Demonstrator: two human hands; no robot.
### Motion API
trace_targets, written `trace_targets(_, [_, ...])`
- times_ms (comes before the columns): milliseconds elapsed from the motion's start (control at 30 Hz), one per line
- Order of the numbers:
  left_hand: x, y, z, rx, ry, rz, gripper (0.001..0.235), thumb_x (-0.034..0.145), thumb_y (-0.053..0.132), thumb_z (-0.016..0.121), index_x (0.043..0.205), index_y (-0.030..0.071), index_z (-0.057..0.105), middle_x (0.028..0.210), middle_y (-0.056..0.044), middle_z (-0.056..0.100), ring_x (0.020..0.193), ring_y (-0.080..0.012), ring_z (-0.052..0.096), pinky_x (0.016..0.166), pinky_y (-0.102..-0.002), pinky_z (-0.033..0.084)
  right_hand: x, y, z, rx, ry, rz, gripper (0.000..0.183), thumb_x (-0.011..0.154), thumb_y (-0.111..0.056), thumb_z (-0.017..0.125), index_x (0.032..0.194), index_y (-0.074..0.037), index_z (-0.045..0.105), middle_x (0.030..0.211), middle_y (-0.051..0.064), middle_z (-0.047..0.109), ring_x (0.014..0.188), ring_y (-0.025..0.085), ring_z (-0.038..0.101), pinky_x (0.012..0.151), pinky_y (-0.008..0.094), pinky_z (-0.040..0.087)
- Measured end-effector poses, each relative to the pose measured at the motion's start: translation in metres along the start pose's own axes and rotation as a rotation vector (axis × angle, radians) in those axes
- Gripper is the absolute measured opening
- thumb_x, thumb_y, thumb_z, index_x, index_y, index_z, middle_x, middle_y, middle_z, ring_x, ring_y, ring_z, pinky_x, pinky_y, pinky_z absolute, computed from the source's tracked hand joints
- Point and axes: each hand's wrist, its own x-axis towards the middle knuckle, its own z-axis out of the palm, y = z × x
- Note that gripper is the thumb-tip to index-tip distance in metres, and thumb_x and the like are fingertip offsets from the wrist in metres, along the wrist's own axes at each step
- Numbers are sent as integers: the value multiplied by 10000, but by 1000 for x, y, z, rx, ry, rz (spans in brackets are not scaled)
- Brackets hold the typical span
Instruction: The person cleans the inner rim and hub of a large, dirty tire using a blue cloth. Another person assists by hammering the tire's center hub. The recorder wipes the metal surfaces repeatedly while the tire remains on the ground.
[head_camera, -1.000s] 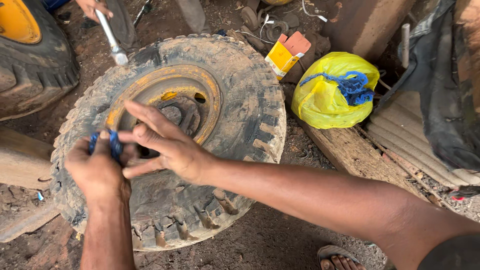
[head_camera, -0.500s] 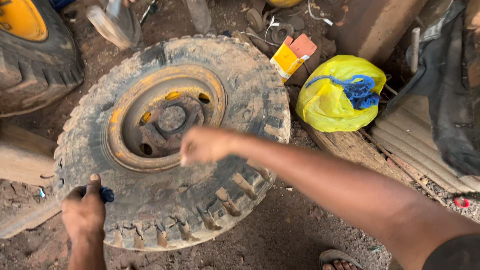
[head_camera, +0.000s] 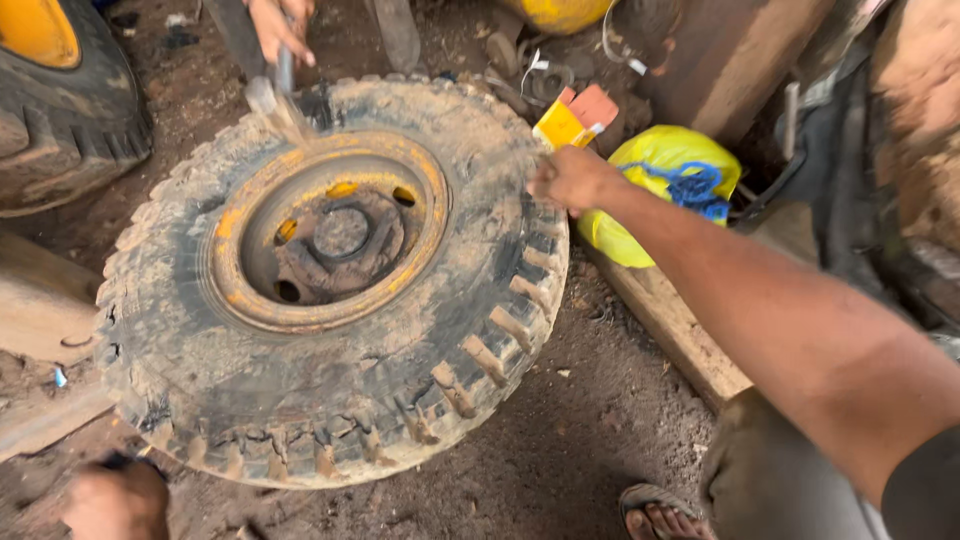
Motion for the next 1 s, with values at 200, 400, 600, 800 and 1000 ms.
trace_targets(200, [-11,11,-8,143,-148,84,428,943,368,694,1199,25,708,1102,-362,725,989,-529,706,855,-590,564,-34,50,15,-546,153,-60,363,920,-363,689,1195,-128,714,1120,182,736,1042,392,695,925,499,553])
trace_targets(400, [-16,56,-19,264,-322,31,483,987,425,632,1270,34,659,1112,-338,746,971,-493,748,856,-564,593,-47,32,16,-689,-19,42,458,923,-418,653,1322,-193,656,1259,180,686,1175,386,646,1008,503,523])
trace_targets(600, [-19,56,-21,269,-312,99,455,1004,406,604,1291,56,654,1125,-325,745,999,-479,734,883,-560,578,-55,16,21,-712,-65,62,450,937,-404,639,1345,-214,651,1272,150,697,1189,370,651,1023,507,520])
trace_targets(800, [-16,46,-17,272,-259,124,453,984,394,634,1243,27,691,1092,-326,754,966,-484,747,859,-567,587,-57,18,16,-711,-74,57,458,938,-405,647,1355,-214,640,1273,163,682,1191,374,643,1021,509,516])
trace_targets(1000, [-15,44,-13,272,-165,142,464,976,398,650,1205,-3,691,1046,-341,752,931,-492,743,817,-575,588,-59,14,13,-692,-13,24,406,948,-366,626,1309,-180,655,1238,164,701,1166,374,659,1005,521,523])
